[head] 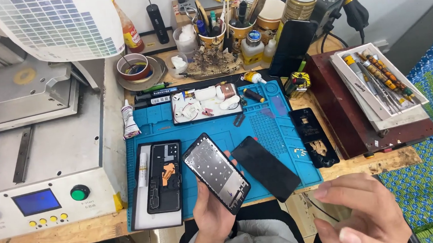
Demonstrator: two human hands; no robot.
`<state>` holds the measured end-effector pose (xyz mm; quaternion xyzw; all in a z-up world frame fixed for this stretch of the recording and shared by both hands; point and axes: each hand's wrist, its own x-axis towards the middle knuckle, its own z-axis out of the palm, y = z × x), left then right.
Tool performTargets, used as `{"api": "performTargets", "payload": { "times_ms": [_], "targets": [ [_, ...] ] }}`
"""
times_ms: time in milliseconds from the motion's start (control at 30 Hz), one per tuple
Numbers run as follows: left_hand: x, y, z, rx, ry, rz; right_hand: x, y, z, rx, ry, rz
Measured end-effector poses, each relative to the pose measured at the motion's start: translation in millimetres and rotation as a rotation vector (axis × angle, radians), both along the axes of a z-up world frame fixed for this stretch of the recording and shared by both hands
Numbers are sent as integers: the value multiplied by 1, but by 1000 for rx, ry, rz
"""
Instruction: Disassembling and reassembling a smartphone, including cleaning the screen and managing internal components.
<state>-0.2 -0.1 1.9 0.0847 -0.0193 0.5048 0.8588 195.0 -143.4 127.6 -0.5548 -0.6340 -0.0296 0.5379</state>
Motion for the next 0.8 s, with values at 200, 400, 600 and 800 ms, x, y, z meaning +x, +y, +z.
{"api": "performTargets", "payload": {
  "times_ms": [200,400,600,800],
  "targets": [
    [-1,0,-5,-12,-44,-35,7,1,-16,73,-72,30],
    [2,1,2,13,17,5,-10,2,3,29,-250,-115],
    [2,0,-7,-9,-9,-19,23,-18,-7,99,-491,79],
    [2,-2,-12,-16,113,31,21,-36,-4,2,-322,193]
  ]
}}
